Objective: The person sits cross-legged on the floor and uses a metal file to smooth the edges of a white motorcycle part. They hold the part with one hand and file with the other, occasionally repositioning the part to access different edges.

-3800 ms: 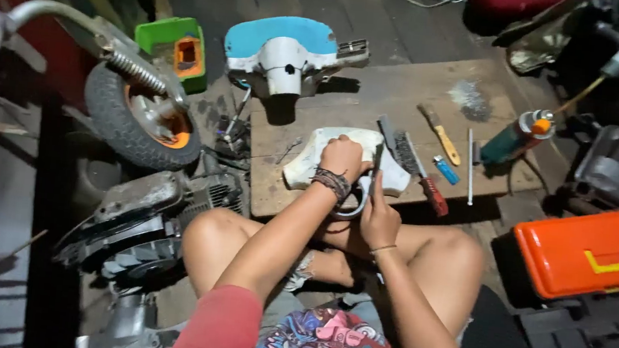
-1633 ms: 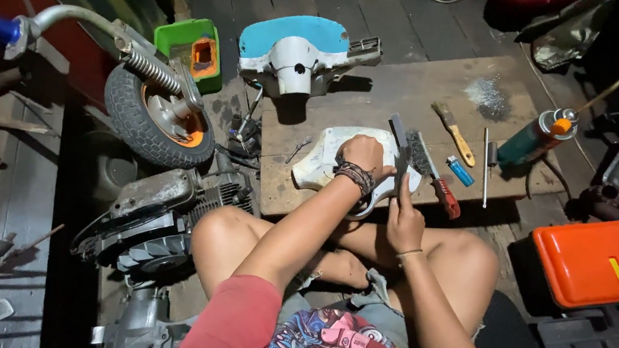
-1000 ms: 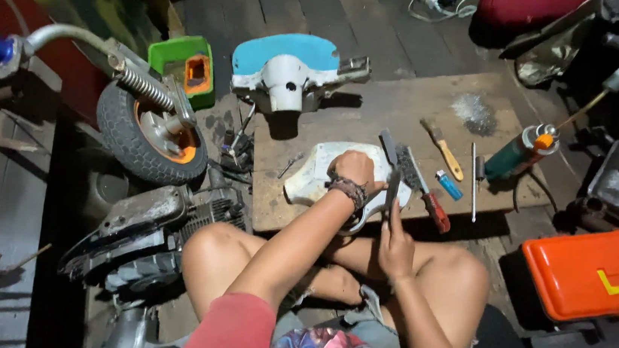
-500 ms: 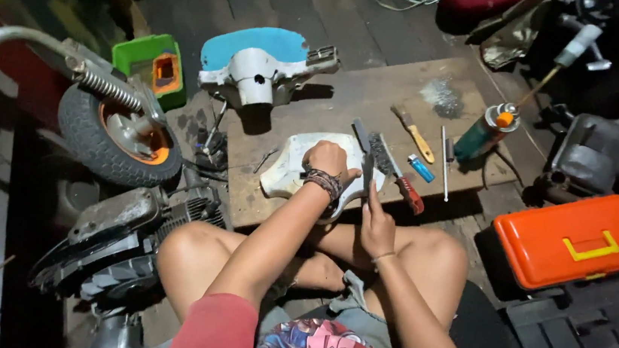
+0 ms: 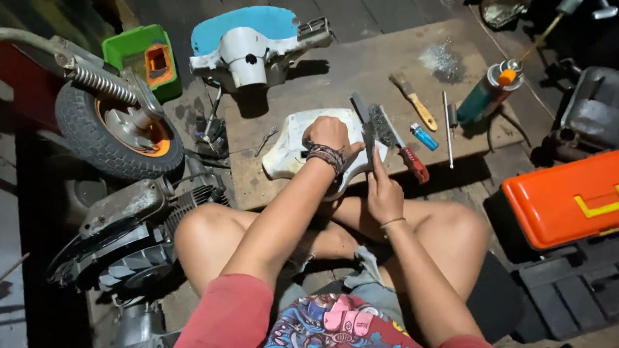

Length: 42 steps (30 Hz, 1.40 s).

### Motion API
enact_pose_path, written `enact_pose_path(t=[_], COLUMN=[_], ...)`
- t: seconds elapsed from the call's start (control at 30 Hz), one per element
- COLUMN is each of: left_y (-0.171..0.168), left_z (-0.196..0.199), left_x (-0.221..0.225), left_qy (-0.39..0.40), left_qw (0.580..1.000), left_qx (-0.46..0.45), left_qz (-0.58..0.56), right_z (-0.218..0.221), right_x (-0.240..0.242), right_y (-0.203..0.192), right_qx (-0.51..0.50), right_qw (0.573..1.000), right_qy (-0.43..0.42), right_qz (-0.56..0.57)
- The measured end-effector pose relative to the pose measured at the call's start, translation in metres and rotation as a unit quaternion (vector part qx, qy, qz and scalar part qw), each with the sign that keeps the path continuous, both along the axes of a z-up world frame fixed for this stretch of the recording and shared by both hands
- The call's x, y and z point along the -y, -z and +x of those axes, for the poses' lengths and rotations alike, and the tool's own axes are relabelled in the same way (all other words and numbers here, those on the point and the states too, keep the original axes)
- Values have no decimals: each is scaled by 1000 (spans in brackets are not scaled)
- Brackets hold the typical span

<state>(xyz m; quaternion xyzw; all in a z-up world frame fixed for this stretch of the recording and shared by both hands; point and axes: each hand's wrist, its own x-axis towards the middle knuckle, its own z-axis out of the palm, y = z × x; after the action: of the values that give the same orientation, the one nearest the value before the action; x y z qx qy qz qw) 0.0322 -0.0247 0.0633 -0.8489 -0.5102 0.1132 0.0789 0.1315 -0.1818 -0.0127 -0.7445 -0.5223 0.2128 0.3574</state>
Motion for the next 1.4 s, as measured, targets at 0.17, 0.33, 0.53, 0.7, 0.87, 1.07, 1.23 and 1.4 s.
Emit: enact_pose_path(t=[0.17,0.33,0.53,0.7,0.87,1.07,1.23,1.4], left_y=[3,11,9,6,11,-4,-11,-7], left_z=[-1,2,3,2,5,7,12,14], left_x=[-4,-4,-6,-8,-7,-12,-13,-12], left_qy=[5,-2,-26,-12,-29,-24,-11,-4], left_qw=[1000,1000,1000,999,999,998,995,987], left_qx=[-4,-12,10,-16,-18,-48,-81,-155], left_qz=[-6,-6,-11,-32,-24,-37,-57,-38], right_z=[-10,-8,-8,-21,-10,-11,-19,-15], right_x=[34,18,12,38,4,2,21,-2], right_y=[20,21,11,27,12,8,29,13], right_qx=[-43,-59,24,-9,-4,-5,-41,-24], right_qw=[999,998,1000,999,1000,999,998,998], right_qy=[17,16,9,38,28,29,53,56], right_qz=[-17,10,-1,-35,7,30,-2,4])
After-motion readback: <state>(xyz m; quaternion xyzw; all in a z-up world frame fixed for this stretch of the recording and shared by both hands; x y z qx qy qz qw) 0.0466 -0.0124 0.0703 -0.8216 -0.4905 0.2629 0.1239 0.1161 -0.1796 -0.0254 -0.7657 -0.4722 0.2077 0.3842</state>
